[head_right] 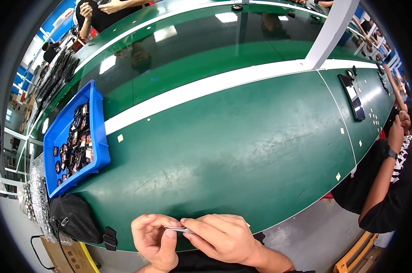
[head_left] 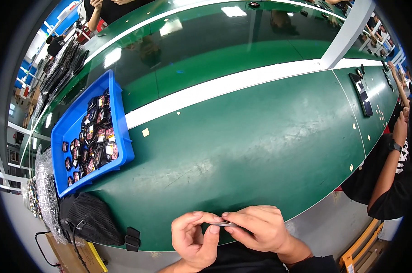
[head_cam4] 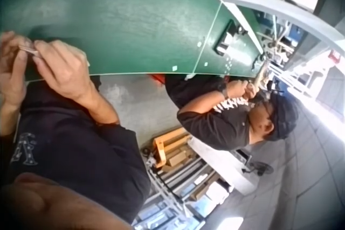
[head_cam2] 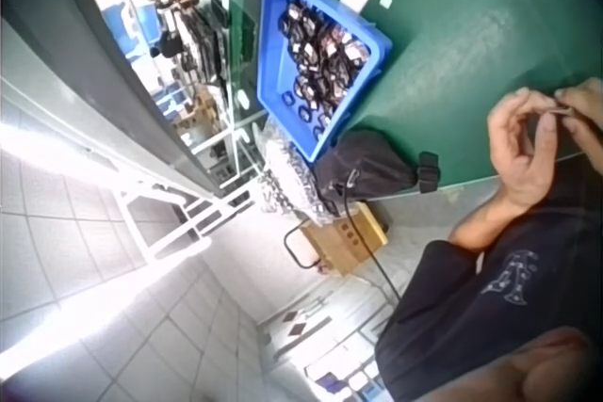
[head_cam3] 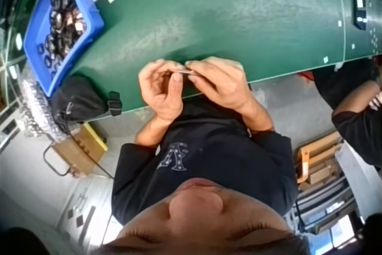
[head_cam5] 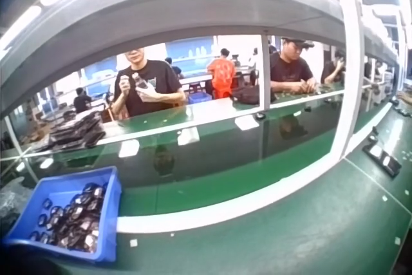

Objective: Assemble small electronic components, specifically parts of a smartwatch or similar device, using tweezers at a factory workstation.

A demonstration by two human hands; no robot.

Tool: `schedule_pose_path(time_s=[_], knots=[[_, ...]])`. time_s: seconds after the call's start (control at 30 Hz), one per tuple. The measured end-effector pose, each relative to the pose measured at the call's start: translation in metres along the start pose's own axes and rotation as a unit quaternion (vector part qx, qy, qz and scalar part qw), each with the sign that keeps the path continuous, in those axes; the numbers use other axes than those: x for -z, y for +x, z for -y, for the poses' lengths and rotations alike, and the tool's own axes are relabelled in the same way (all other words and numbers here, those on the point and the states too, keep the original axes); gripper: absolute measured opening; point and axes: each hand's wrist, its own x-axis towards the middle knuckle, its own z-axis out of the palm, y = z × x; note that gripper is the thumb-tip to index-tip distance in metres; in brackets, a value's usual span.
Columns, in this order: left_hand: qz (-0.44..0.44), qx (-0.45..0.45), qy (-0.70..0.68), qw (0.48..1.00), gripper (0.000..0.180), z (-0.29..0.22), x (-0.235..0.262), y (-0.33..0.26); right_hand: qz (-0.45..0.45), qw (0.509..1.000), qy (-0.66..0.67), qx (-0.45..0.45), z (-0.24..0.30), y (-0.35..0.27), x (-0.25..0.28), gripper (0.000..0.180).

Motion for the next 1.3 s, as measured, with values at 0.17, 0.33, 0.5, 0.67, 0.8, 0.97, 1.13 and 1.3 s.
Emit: schedule_pose_path(time_s=[0.17,0.33,0.5,0.67,0.8,0.97,1.13,1.3], knots=[[-0.008,0.004,-0.007,1.000,0.042,0.0002,0.0008,-0.0015,-0.002,0.999,-0.030,0.022,-0.0009,-0.0013,-0.0007,0.033],[-0.019,-0.003,-0.003,1.000,0.041,0.0011,0.0011,-0.0028,-0.004,0.997,-0.059,0.040,-0.0018,-0.0035,-0.0032,0.036],[-0.025,-0.010,-0.016,1.000,0.041,-0.0001,0.0003,-0.0010,-0.007,0.994,-0.086,0.066,-0.0030,-0.0053,-0.0051,0.039],[-0.038,-0.037,-0.007,0.999,0.041,-0.0056,-0.0028,0.0059,-0.031,0.984,-0.135,0.113,-0.0028,-0.0064,-0.0068,0.033],[-0.038,-0.043,-0.014,0.998,0.042,-0.0057,-0.0030,0.0059,-0.041,0.982,-0.137,0.120,-0.0036,-0.0077,-0.0080,0.033],[-0.043,-0.042,-0.015,0.998,0.042,-0.0047,-0.0019,0.0053,-0.039,0.983,-0.134,0.118,-0.0023,-0.0070,-0.0071,0.032],[-0.042,-0.043,-0.021,0.998,0.042,-0.0053,-0.0020,0.0066,-0.044,0.986,-0.124,0.105,-0.0026,-0.0082,-0.0081,0.034],[-0.029,-0.027,-0.013,0.999,0.040,-0.0062,-0.0038,0.0062,-0.053,0.988,-0.116,0.093,-0.0027,-0.0096,-0.0084,0.038]])
